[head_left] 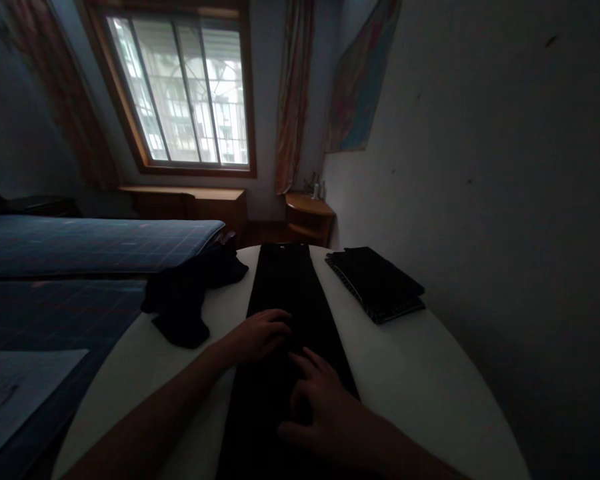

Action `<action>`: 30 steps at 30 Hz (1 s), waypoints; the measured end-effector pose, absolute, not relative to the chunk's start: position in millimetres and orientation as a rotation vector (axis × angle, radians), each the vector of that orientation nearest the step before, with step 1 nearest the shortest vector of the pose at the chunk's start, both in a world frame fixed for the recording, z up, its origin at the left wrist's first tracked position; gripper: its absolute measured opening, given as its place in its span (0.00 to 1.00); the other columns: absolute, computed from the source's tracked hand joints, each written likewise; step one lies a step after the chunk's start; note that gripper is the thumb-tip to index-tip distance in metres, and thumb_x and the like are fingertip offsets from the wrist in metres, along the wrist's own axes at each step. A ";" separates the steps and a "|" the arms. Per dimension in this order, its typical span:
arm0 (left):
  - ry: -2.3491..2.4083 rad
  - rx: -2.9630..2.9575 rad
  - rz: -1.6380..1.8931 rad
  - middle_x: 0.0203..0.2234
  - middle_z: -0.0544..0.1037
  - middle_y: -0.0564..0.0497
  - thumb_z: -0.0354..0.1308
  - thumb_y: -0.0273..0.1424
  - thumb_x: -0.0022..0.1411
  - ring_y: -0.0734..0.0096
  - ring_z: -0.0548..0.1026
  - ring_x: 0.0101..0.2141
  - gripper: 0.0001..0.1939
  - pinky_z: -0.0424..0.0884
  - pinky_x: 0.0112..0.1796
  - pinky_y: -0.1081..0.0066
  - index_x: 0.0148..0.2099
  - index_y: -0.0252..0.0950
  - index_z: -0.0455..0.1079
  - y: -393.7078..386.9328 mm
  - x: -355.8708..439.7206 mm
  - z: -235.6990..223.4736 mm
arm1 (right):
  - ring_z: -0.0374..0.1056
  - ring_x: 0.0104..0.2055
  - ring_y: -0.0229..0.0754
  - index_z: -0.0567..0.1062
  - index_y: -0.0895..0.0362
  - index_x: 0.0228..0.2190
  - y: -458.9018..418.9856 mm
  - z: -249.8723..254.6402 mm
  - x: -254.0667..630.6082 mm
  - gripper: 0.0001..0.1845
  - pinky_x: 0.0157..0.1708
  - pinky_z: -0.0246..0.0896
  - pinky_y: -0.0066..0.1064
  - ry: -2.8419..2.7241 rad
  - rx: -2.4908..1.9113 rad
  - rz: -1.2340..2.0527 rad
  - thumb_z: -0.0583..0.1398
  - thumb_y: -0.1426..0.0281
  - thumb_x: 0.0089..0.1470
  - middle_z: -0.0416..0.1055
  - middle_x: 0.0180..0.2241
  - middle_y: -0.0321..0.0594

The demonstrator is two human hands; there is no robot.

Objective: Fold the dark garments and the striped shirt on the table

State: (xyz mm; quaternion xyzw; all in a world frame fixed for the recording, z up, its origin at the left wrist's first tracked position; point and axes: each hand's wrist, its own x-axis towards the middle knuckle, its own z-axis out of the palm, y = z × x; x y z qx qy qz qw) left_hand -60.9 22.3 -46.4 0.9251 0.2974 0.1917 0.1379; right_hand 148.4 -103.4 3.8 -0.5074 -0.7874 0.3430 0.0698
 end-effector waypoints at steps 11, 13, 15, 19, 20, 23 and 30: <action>0.888 2.648 0.569 0.58 0.68 0.45 0.51 0.27 0.69 0.62 0.69 0.56 0.07 0.66 0.56 0.61 0.42 0.38 0.70 18.1 -53.8 -42.3 | 0.41 0.69 0.59 0.77 0.55 0.32 -117.9 12.2 155.9 0.09 0.62 0.44 0.51 -2.518 -1.425 0.885 0.66 0.64 0.50 0.59 0.64 0.42; 0.872 2.645 0.565 0.58 0.67 0.45 0.52 0.27 0.68 0.61 0.68 0.57 0.06 0.66 0.56 0.61 0.42 0.38 0.70 16.6 -54.8 -39.4 | 0.52 0.64 0.58 0.75 0.56 0.36 -118.5 14.2 153.0 0.15 0.59 0.51 0.48 -2.519 -1.418 0.802 0.68 0.62 0.47 0.66 0.57 0.45; 0.853 2.632 0.552 0.59 0.66 0.45 0.55 0.26 0.65 0.61 0.67 0.57 0.06 0.65 0.56 0.61 0.44 0.39 0.70 16.1 -57.8 -35.2 | 0.61 0.56 0.54 0.73 0.57 0.40 -117.0 12.8 149.2 0.22 0.54 0.58 0.44 -2.585 -1.334 0.731 0.70 0.61 0.45 0.69 0.51 0.45; 0.893 2.608 0.541 0.55 0.70 0.47 0.56 0.27 0.64 0.63 0.69 0.54 0.10 0.66 0.55 0.62 0.48 0.40 0.69 20.1 -69.0 -28.8 | 0.67 0.46 0.45 0.73 0.52 0.44 -111.2 -6.3 144.6 0.12 0.44 0.60 0.34 -2.953 -0.790 0.582 0.64 0.64 0.57 0.73 0.46 0.39; 0.924 2.608 0.535 0.52 0.71 0.48 0.55 0.27 0.65 0.64 0.70 0.52 0.09 0.67 0.54 0.63 0.48 0.40 0.69 21.8 -72.3 -28.1 | 0.68 0.45 0.43 0.73 0.51 0.44 -110.1 -12.9 144.1 0.10 0.41 0.60 0.33 -3.026 -0.672 0.499 0.61 0.65 0.60 0.73 0.45 0.38; 1.026 2.595 0.488 0.45 0.75 0.49 0.55 0.29 0.65 0.64 0.73 0.47 0.09 0.69 0.50 0.63 0.47 0.40 0.70 26.5 -81.1 -27.1 | 0.69 0.40 0.42 0.75 0.51 0.42 -108.5 -27.5 143.1 0.07 0.32 0.57 0.30 -3.149 -0.490 0.279 0.61 0.65 0.61 0.75 0.41 0.37; 1.063 2.563 0.400 0.42 0.76 0.49 0.55 0.30 0.64 0.64 0.74 0.45 0.09 0.68 0.49 0.63 0.47 0.39 0.71 28.9 -89.8 -22.6 | 0.68 0.33 0.36 0.74 0.56 0.34 -107.4 -24.8 144.5 0.02 0.26 0.54 0.28 -3.224 -0.364 0.334 0.62 0.70 0.59 0.75 0.34 0.34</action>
